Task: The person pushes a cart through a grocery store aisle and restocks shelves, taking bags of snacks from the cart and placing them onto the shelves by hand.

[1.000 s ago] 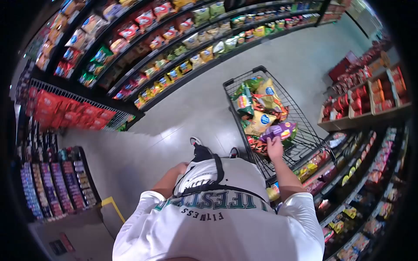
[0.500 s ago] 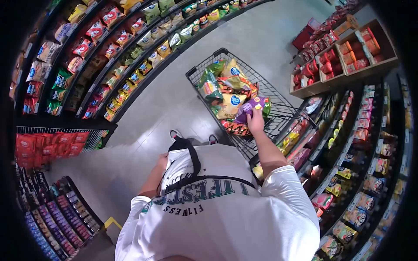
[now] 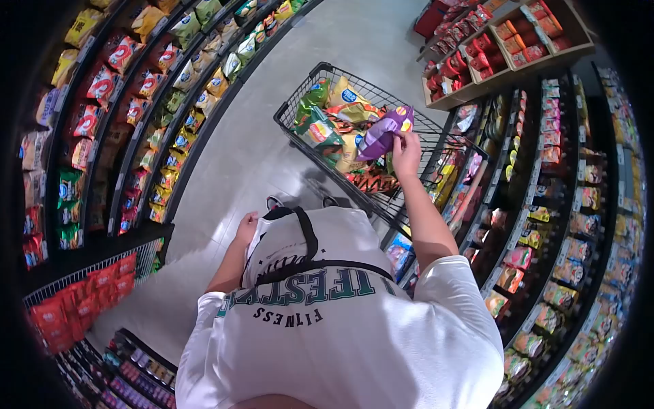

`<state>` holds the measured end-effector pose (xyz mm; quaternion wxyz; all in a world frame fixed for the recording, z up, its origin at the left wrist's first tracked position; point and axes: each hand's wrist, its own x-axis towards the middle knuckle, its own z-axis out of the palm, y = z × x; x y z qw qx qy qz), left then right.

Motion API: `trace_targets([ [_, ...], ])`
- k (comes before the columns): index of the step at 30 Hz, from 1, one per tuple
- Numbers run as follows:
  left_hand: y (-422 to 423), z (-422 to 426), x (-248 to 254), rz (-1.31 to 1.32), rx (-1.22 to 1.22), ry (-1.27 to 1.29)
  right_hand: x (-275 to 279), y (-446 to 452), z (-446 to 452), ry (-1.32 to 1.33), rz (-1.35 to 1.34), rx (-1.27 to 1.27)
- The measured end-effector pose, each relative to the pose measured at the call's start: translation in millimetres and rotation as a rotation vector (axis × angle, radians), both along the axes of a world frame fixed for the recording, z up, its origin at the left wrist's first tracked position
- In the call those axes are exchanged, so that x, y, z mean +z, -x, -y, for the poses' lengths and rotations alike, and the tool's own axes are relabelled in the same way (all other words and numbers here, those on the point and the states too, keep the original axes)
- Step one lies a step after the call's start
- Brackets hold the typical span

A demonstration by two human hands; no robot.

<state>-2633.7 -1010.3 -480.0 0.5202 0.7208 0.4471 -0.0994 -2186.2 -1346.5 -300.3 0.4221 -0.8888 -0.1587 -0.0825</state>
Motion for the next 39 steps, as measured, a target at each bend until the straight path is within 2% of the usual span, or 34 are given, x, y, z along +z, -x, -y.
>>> trace_targets([
  [1,-7.8,-16.8,-3.4,0.073,0.006,0.061,16.0,5.9,-13.4,0.048,0.107,0.043],
  [3,-66.3,-28.9,85.5,0.134,0.102,0.267,45.8,18.6,-42.1,0.148,0.315,0.124],
  [4,-87.2,-38.0,99.2,0.229,0.013,0.137,56.3,28.2,-61.4,0.126,0.285,0.137],
  [5,-107.9,-46.3,111.9,0.325,-0.081,0.009,65.8,37.5,-80.9,0.126,0.374,0.165],
  [8,-173.0,-48.5,199.2,0.443,-0.203,-0.094,92.1,66.2,-145.9,0.092,0.411,0.201],
  [11,-209.9,-54.7,249.6,0.524,-0.352,-0.262,104.0,77.7,-211.2,0.093,0.345,0.306],
  [13,-216.8,-64.6,272.3,0.524,-0.415,-0.392,102.9,82.8,-249.1,0.085,0.313,0.478],
  [15,-221.5,-80.5,271.2,0.473,-0.388,-0.465,102.9,81.3,-283.9,0.139,0.263,0.629],
  [17,-233.0,-93.8,278.8,0.392,-0.349,-0.481,91.6,70.2,-315.8,0.03,0.236,0.729],
  [20,-258.2,-115.4,267.6,0.459,-0.273,-0.543,88.1,47.2,-355.9,-0.115,0.163,0.863],
  [22,-283.4,-132.7,269.7,0.492,-0.267,-0.587,89.2,30.4,-382.8,-0.123,0.098,0.917],
  [25,-329.8,-162.2,261.1,0.503,-0.199,-0.522,88.3,-5.5,-406.8,-0.189,0.033,0.957],
  [30,-405.3,-193.2,245.4,0.477,-0.233,-0.655,80.7,-87.2,-420.7,-0.231,0.015,0.974],
  [33,-457.9,-212.7,243.3,0.483,-0.008,-0.435,60.1,-151.9,-426.5,-0.444,0.175,0.745],
  [35,-487.2,-241.6,224.6,0.556,0.098,-0.358,45.0,-214.3,-411.3,-0.102,-0.137,0.708],
  [37,-514.1,-283.0,201.6,0.608,0.135,-0.351,-6.2,-256.3,-394.8,0.012,-0.056,0.347],
  [39,-559.4,-308.9,221.4,0.643,0.235,-0.213,-39.8,-291.3,-384.4,0.289,-0.285,0.225],
])
